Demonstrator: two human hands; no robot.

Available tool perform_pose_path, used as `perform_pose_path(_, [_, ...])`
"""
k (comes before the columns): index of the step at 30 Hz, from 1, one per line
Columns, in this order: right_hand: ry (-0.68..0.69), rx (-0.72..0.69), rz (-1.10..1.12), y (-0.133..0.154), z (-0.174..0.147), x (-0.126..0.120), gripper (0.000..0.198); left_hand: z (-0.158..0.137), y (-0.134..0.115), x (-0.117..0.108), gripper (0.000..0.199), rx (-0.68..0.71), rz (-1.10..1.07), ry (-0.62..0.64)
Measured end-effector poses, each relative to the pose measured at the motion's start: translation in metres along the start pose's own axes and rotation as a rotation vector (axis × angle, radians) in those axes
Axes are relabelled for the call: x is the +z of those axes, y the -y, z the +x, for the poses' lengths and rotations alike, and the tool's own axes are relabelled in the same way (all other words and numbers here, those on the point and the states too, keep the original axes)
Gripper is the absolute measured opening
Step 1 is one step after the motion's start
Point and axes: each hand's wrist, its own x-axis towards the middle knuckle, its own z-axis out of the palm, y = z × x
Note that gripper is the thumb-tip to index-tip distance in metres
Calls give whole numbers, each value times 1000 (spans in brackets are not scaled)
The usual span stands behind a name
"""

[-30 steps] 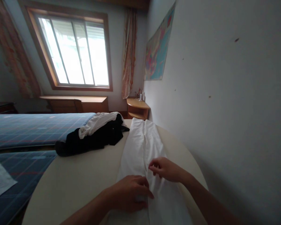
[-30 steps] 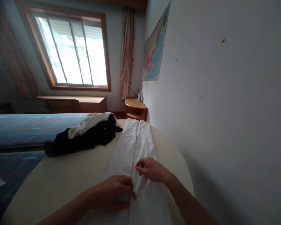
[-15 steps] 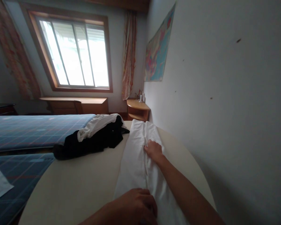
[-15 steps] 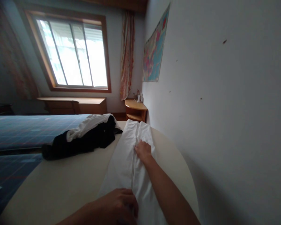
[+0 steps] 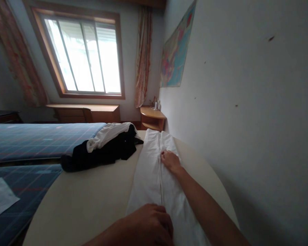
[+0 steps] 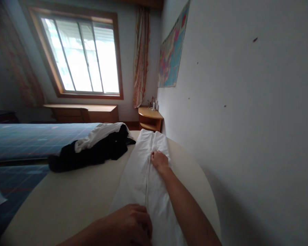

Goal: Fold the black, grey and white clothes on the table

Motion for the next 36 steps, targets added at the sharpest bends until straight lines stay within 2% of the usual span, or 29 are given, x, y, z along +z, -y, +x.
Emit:
perform_pose_path(5, [-29, -95, 4, -11, -14, 15, 45, -3, -1, -10, 18, -68, 4, -94])
perform_pose_path(9, [52, -66, -9, -25, -20, 23, 55, -7, -1, -15, 52, -135, 33, -86])
perform_pose_path(11, [99, -32, -9, -31, -23, 25, 58, -9, -1, -15, 56, -134, 30, -49])
perform_pose_path(15, [88, 7, -10, -40, -37, 24, 60, -10, 0, -16, 48, -127, -5, -35])
perform_pose_path(19, [-44, -29, -49, -44, -51, 16, 52, -7, 2, -17, 36, -134, -40, -56])
perform_pose_path(22, [-110, -16, -125, -48, -55, 8, 41, -2, 3, -14, 18, -112, -41, -85])
perform_pose_path(24, [-128, 33, -189, -49, -53, 4, 36, 1, 3, -10, 9, -65, -32, -95])
perform_pose_path(30, [-152, 92, -241, -50, -26, -2, 32, 5, -1, -5, 9, 1, -8, -120])
perform_pose_path(32, [-146, 70, -239, -45, -12, -2, 33, 3, -2, -6, 8, -15, -9, -145])
perform_pose_path(36, [-107, -61, -212, -29, 15, -2, 39, -1, 0, -11, 23, -85, 47, -125])
